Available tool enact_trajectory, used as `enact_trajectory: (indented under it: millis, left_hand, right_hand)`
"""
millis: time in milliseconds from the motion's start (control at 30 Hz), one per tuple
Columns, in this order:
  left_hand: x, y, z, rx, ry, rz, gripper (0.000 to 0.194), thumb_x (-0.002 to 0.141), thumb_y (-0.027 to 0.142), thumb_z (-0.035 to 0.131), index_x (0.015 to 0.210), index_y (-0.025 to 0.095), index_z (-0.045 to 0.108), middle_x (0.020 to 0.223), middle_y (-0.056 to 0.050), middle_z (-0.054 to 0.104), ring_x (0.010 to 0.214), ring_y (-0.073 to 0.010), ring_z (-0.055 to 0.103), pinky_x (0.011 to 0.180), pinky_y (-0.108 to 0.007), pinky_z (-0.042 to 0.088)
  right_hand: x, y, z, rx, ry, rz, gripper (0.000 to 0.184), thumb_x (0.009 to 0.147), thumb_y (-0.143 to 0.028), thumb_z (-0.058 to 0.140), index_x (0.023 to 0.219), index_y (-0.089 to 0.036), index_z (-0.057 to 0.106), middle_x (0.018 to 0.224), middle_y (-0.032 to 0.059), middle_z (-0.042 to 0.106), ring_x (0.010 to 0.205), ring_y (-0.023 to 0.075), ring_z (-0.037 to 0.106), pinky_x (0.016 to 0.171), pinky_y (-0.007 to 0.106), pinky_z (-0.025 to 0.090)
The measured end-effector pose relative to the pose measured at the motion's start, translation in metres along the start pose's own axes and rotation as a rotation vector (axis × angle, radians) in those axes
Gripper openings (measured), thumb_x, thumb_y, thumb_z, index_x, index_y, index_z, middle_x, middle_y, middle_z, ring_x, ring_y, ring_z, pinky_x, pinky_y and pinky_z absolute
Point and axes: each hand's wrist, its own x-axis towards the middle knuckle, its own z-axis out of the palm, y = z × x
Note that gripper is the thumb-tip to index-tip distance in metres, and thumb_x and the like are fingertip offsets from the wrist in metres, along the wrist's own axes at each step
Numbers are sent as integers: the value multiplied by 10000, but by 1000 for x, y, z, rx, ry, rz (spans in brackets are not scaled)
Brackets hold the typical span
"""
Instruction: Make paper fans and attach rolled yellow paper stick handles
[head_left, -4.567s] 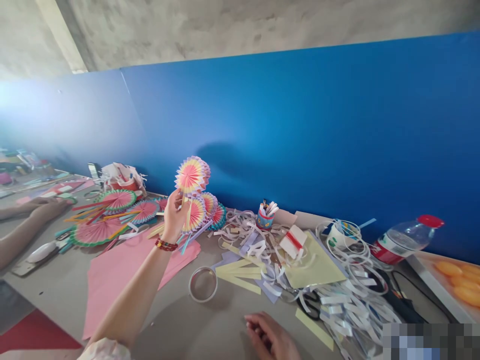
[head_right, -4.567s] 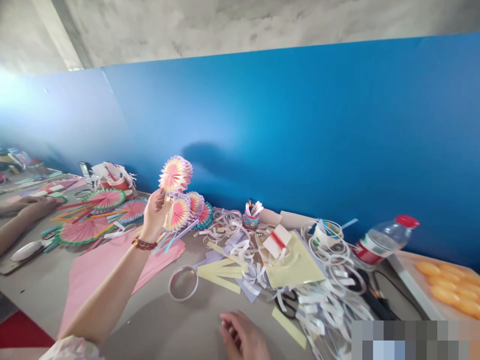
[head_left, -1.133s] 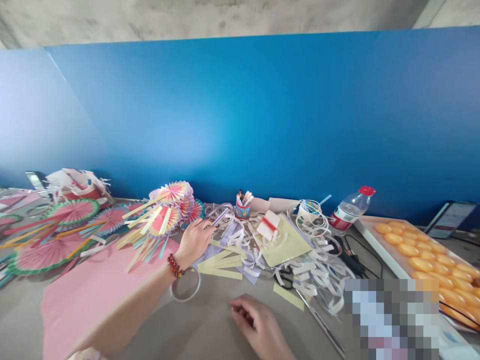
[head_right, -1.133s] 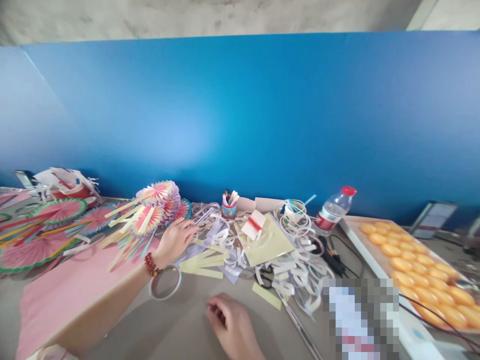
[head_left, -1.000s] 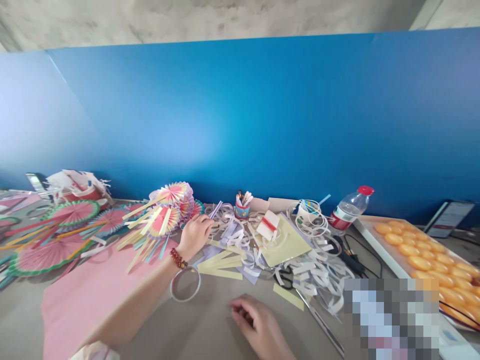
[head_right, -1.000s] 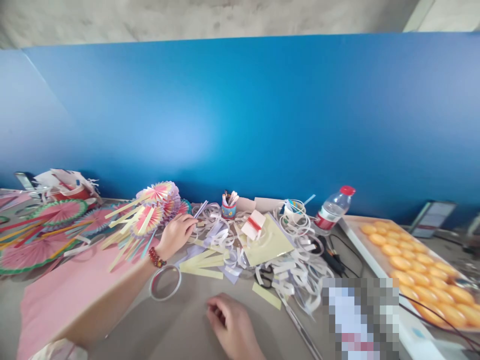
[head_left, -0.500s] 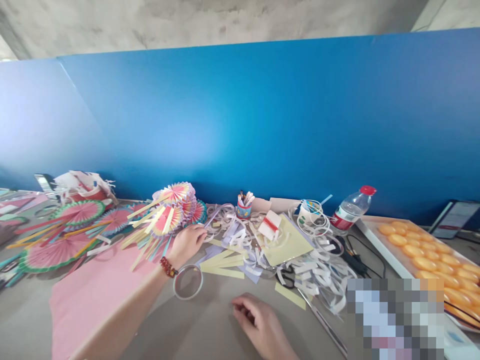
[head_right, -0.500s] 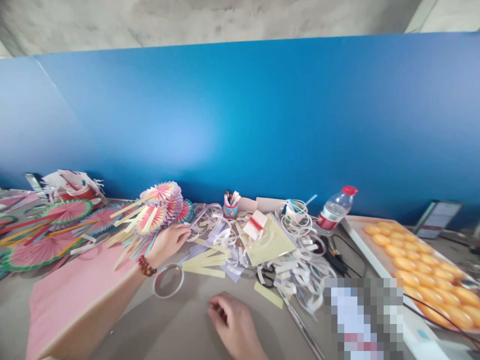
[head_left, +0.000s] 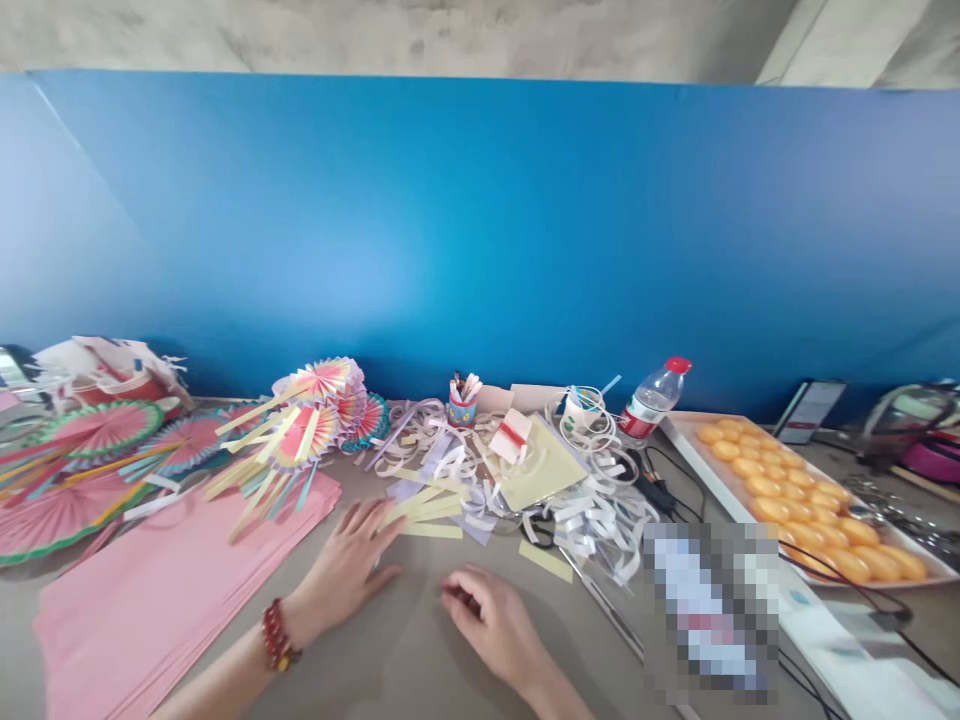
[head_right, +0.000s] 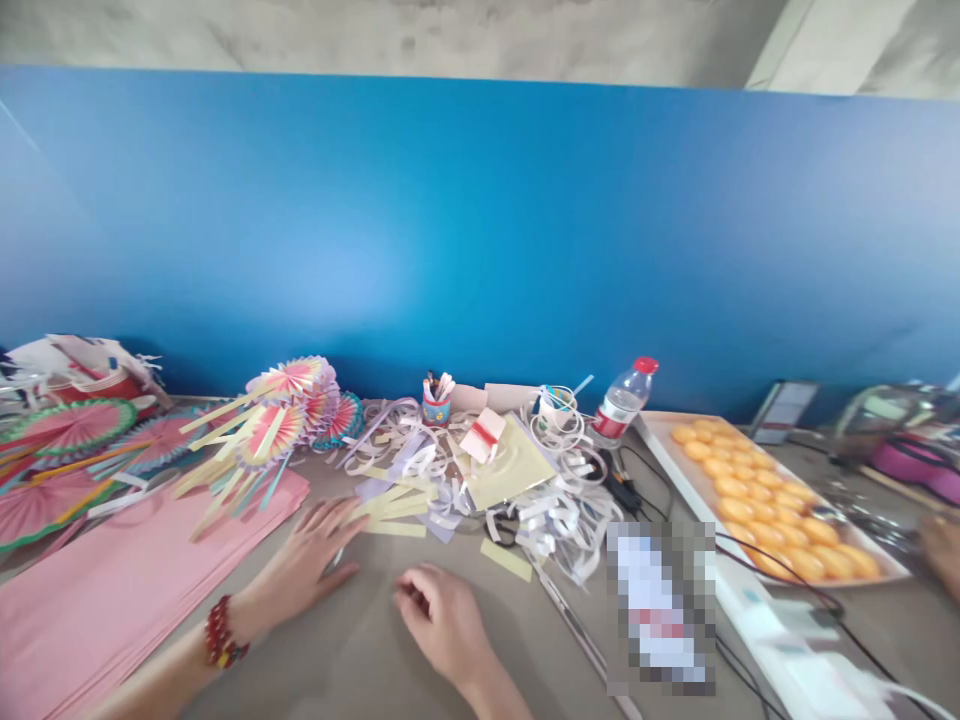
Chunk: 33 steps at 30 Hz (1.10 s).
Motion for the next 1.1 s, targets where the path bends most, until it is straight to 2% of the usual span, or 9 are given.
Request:
enact_trajectory:
  millis: [67, 233, 333, 500, 667, 800, 967, 1100]
  left_hand:
    - [-11, -13, 7, 37, 43, -64, 521, 921, 403, 591, 1422, 295, 499, 1508, -92, 468, 1341, -332, 448, 1121, -569, 351]
    - [-25, -28, 15, 12, 71, -111, 437, 934, 387, 563, 1359, 287, 562, 1430, -84, 550, 1271, -303, 525, 1077, -487, 427]
    - [-17, -26, 7, 18, 79, -130, 398, 939, 367, 544, 1323, 273, 592, 1415, -84, 566, 1256, -304, 542, 1067, -491, 430]
    - [18, -33, -12, 8, 101, -167, 386, 930, 271, 508, 1297, 229, 616, 1440, -103, 542, 1294, -297, 512, 1063, -470, 432]
    - [44, -41, -15, -8, 124, -166, 347, 904, 252, 536, 1224, 224, 665, 1343, -101, 613, 1289, -292, 517, 1057, -464, 442]
    - [40, -38, -7, -37, 121, -137, 321, 894, 247, 550, 1186, 236, 685, 1292, -90, 648, 1217, -269, 575, 1043, -441, 462]
    - [25, -38, -1, -54, 118, -159, 331, 918, 266, 520, 1206, 221, 677, 1295, -108, 649, 1207, -271, 587, 1026, -435, 477]
    - [24, -42, 2, -57, 102, -168, 329, 929, 279, 509, 1206, 222, 676, 1274, -104, 662, 1179, -261, 606, 1008, -422, 491]
  right_hand:
    - [0, 0, 1, -17, 9, -2, 163, 904, -233, 552, 952, -233, 707, 877, 11, 724, 762, 152, 678, 712, 210, 474]
    - [1, -1, 1, -31, 22, -12, 147, 883, -230, 575, 928, -243, 715, 864, -5, 719, 735, 139, 667, 688, 207, 461]
    - [1, 0, 1, -29, 27, -19, 158, 897, -257, 562, 917, -241, 718, 849, 2, 716, 741, 150, 663, 677, 216, 463]
    - [3, 4, 0, -14, 33, -37, 200, 929, -295, 525, 916, -232, 715, 870, 19, 726, 770, 166, 666, 687, 229, 480]
    - [6, 5, 1, -31, 56, -58, 236, 938, -312, 512, 847, -217, 708, 805, 17, 714, 712, 158, 648, 645, 228, 460]
    - [7, 4, 1, -50, 74, -66, 257, 938, -306, 497, 792, -211, 686, 743, 8, 688, 680, 151, 630, 615, 222, 441]
    - [6, 0, 0, -60, 76, -77, 253, 940, -294, 493, 782, -217, 676, 758, 2, 692, 697, 150, 632, 633, 225, 444]
    - [5, -2, 0, -71, 69, -86, 230, 932, -267, 497, 796, -223, 678, 777, 2, 696, 717, 152, 638, 662, 227, 440]
